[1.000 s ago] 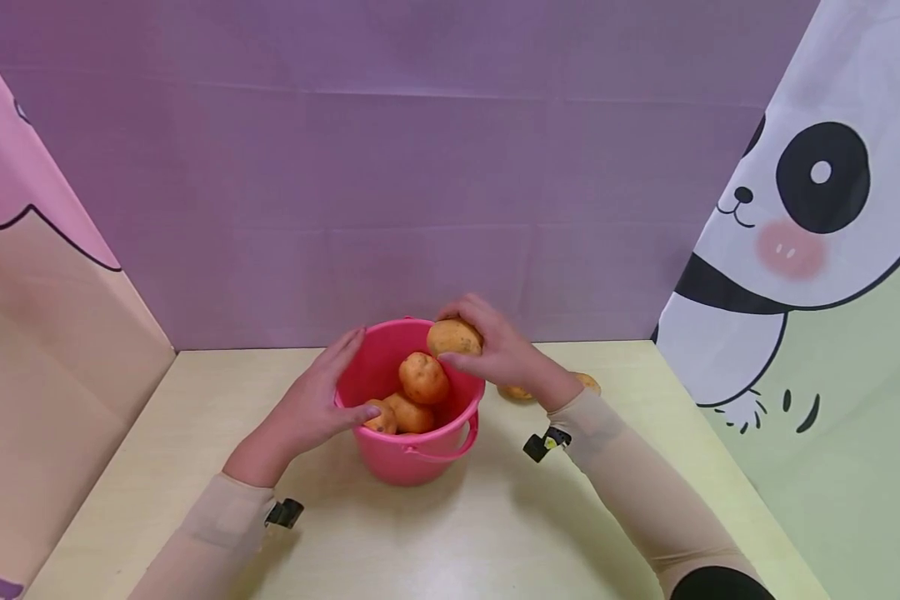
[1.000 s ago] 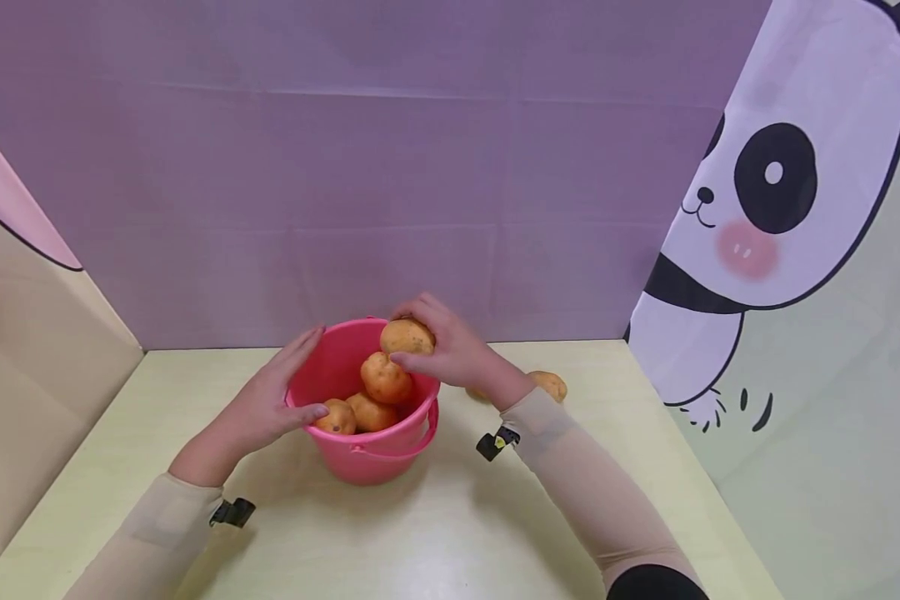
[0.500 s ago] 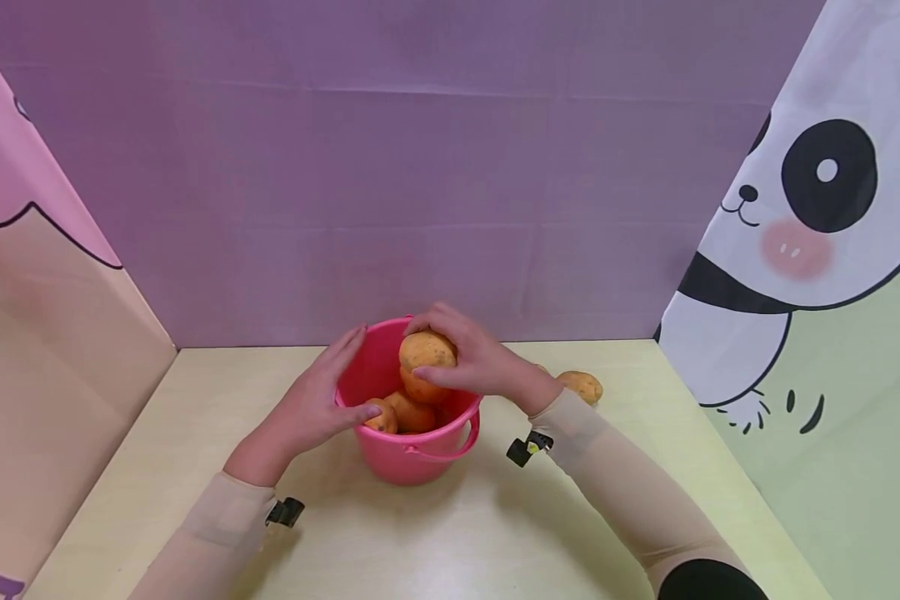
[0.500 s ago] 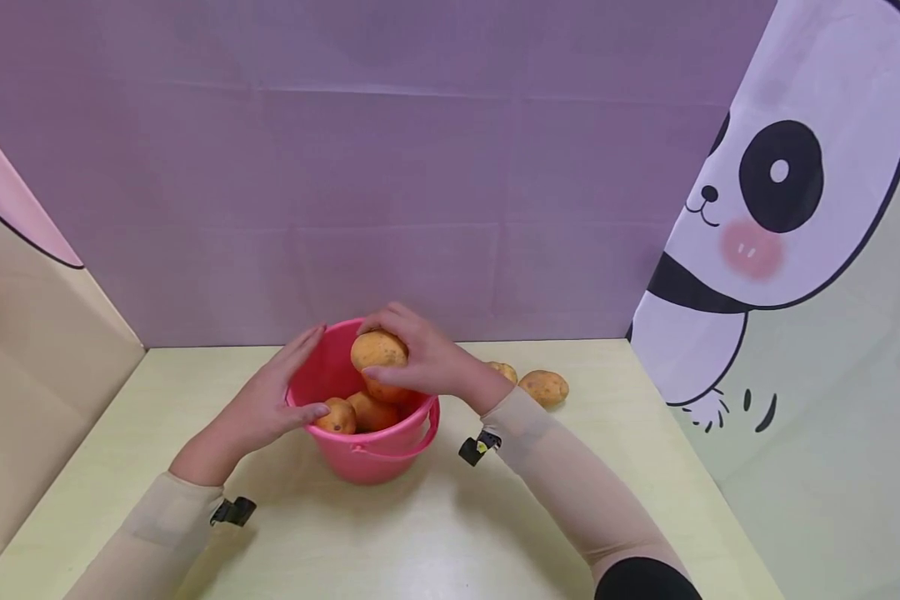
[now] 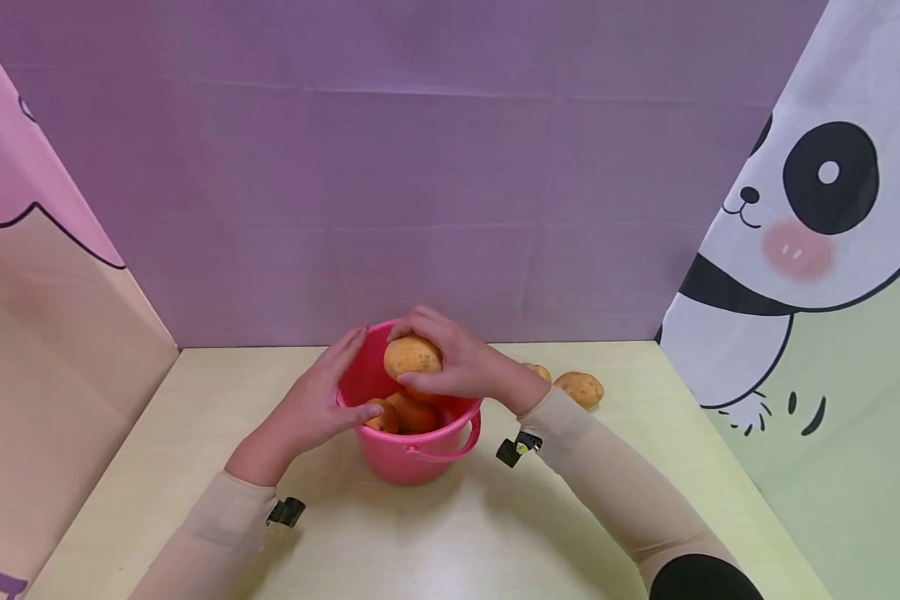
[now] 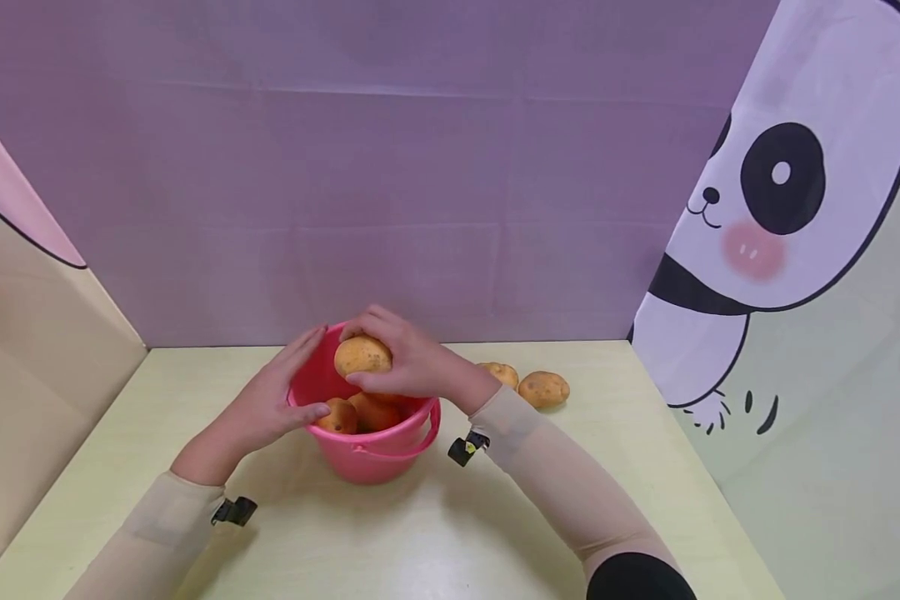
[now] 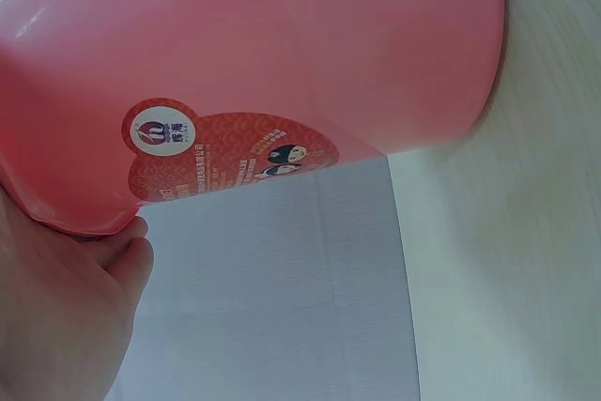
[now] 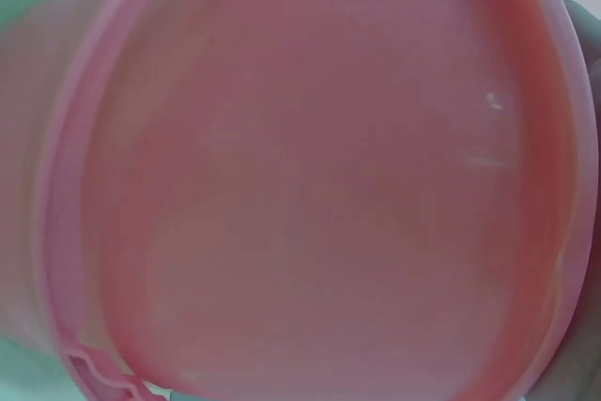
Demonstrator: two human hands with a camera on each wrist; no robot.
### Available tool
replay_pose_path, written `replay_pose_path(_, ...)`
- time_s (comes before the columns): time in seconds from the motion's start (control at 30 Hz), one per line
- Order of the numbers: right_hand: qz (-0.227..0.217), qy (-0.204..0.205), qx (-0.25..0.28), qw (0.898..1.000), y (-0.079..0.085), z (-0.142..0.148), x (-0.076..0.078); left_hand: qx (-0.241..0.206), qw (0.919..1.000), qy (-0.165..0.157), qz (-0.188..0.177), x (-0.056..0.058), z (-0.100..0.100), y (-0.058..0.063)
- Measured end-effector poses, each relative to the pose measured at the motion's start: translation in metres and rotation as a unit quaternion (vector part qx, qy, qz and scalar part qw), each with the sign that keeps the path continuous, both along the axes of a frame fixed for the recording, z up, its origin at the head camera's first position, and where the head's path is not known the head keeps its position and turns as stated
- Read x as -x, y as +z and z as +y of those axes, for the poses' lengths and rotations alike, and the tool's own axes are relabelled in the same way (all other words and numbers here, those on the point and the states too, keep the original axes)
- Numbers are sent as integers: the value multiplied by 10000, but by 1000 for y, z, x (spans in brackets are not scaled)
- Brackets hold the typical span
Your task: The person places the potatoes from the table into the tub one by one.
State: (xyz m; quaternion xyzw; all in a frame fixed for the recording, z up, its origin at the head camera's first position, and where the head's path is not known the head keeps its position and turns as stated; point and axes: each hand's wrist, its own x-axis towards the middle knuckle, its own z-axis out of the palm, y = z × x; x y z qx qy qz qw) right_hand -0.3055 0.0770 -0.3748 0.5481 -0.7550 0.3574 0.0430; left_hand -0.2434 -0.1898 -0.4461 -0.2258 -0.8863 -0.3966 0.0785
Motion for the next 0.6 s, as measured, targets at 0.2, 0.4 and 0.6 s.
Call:
replay_pose_path(0.2,-51,67,-5,10000,1,1,-1,12,10000,8,19,1,0,0)
replay_pose_path(0.4,-207,130,-24,9997,0,4,-1,-4,10000,-12,1,1,0,0)
replay_pose_path(0.6,-263,47,-105,9996,0,7,0,29,10000,1,-2,0,0,0)
